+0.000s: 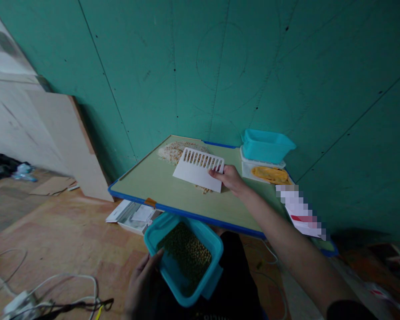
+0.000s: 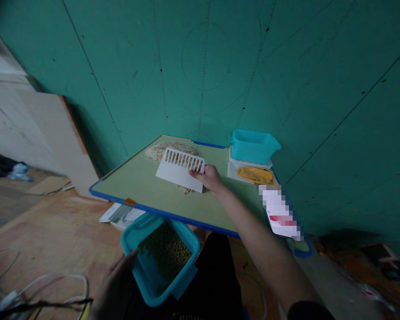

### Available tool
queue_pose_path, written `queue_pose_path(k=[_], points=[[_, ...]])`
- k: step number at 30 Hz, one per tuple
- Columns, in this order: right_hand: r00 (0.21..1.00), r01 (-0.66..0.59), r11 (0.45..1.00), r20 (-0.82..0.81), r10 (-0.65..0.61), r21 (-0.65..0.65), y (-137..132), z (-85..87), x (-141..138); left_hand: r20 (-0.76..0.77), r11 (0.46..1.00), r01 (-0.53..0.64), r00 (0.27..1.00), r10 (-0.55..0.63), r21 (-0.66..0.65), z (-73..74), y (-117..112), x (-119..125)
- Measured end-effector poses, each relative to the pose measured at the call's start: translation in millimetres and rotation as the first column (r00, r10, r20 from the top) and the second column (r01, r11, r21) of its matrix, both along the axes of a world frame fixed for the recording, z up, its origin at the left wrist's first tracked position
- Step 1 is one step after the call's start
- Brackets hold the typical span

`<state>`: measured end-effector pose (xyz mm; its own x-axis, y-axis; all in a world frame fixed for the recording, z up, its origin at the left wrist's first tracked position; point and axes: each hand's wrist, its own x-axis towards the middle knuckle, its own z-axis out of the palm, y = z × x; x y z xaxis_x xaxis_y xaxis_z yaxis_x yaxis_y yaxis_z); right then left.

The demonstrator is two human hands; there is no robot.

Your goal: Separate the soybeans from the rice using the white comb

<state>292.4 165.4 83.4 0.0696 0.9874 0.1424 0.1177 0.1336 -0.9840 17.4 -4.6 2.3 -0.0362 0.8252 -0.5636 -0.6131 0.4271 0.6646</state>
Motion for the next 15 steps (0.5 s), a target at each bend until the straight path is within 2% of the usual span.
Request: queue_pose_path(k=[15], points=[[0.996, -0.089, 0.996, 0.026, 0.089, 0.002, -8.9, 7.8, -7.6, 0.040, 0.999, 0.036, 0.999, -0.037, 0.014, 7.0, -3.7, 2.5]])
